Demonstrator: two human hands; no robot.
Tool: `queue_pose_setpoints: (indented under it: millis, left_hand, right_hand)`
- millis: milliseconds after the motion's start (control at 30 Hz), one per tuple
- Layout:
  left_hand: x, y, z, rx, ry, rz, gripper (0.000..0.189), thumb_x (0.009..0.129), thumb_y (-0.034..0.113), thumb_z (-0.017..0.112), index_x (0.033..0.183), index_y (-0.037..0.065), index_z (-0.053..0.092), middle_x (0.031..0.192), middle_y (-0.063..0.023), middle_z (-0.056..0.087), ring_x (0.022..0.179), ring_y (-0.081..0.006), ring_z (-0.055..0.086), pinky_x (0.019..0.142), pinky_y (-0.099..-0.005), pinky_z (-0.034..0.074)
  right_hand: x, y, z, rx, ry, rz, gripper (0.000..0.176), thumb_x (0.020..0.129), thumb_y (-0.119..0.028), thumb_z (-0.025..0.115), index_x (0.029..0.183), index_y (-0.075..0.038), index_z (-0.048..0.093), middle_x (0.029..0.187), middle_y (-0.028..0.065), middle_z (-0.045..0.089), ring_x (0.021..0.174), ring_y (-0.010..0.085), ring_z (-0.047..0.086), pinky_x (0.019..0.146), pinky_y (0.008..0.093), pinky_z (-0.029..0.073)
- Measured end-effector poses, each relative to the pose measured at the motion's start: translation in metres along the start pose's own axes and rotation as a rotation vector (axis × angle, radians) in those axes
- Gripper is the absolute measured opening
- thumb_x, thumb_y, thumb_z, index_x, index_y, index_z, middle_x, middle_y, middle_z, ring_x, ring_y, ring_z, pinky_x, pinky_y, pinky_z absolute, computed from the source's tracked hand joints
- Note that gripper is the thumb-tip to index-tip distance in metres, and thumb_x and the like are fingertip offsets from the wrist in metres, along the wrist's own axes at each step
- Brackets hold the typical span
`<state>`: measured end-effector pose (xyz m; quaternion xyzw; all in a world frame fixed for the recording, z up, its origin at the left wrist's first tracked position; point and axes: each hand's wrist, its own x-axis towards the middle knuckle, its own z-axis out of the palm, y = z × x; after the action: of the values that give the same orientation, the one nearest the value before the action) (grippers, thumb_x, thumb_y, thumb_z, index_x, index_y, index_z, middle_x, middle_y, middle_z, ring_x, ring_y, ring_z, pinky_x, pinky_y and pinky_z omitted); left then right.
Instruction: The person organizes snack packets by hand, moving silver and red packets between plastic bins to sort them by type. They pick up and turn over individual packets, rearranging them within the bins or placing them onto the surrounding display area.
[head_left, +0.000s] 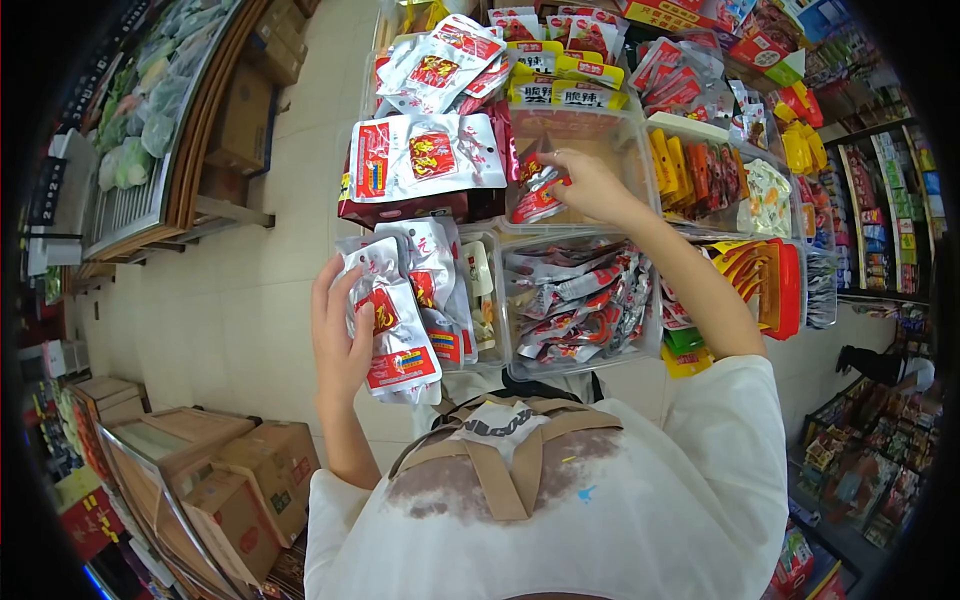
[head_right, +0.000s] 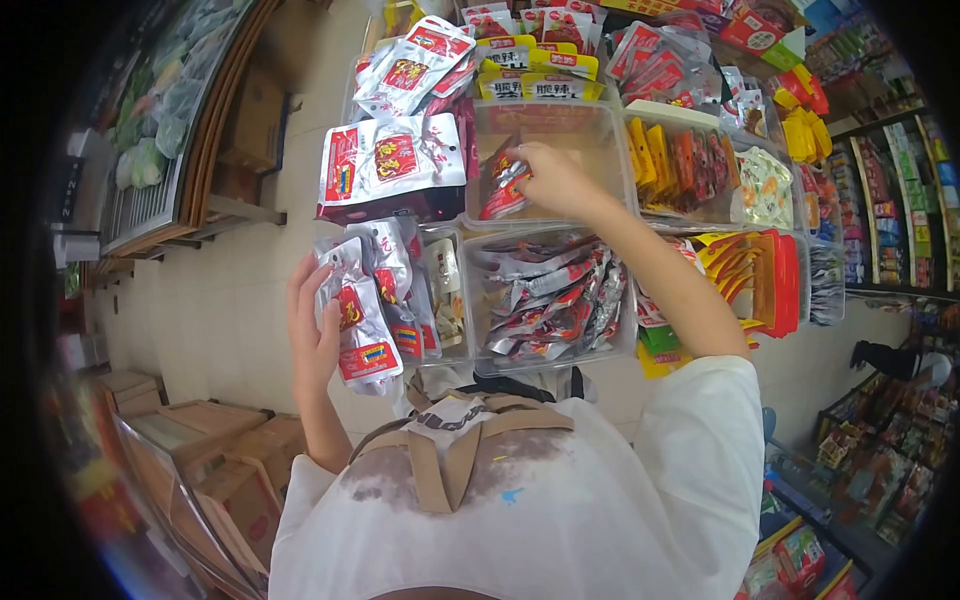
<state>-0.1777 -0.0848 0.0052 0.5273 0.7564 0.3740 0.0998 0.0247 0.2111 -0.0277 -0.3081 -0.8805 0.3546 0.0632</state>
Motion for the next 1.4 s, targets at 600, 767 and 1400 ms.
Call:
queue_pose_setpoints:
  millis: [600, 767, 1400]
  left_hand:
    - [0.011, 0.004, 0.006, -0.007, -0.046, 0.036, 0.031, 0.085, 0.007, 0.050, 0.115, 0.002, 0.051, 0.132, -0.0164, 0.039, 0.120, -0.0328, 0.040, 0.099, -0.0386, 0.033]
    - [0.011, 0.000, 0.008, -0.020, -0.046, 0.039, 0.030, 0.085, 0.008, 0.049, 0.115, 0.003, 0.051, 0.132, -0.0166, 0.039, 0.121, -0.0326, 0.039, 0.100, -0.0391, 0.032]
    - [0.007, -0.001, 0.004, -0.001, -0.040, 0.018, 0.032, 0.085, 0.007, 0.049, 0.116, 0.003, 0.052, 0.132, -0.0162, 0.039, 0.122, -0.0322, 0.038, 0.101, -0.0397, 0.030]
  right_hand:
    - [0.010, -0.014, 0.042, -0.051, 0.077, -0.195, 0.028, 0.072, -0.004, 0.056, 0.099, 0.004, 0.052, 0.101, 0.0220, 0.056, 0.097, 0.0381, 0.053, 0.086, 0.0406, 0.042]
    - [0.017, -0.010, 0.026, 0.156, -0.061, -0.005, 0.031, 0.071, -0.012, 0.059, 0.098, 0.001, 0.053, 0.097, 0.0164, 0.058, 0.092, 0.0307, 0.057, 0.079, 0.0377, 0.045]
    - [0.053, 0.017, 0.018, 0.475, -0.152, 0.626, 0.058, 0.074, -0.045, 0.058, 0.106, 0.003, 0.053, 0.097, 0.0186, 0.058, 0.075, 0.0260, 0.061, 0.061, 0.0377, 0.050]
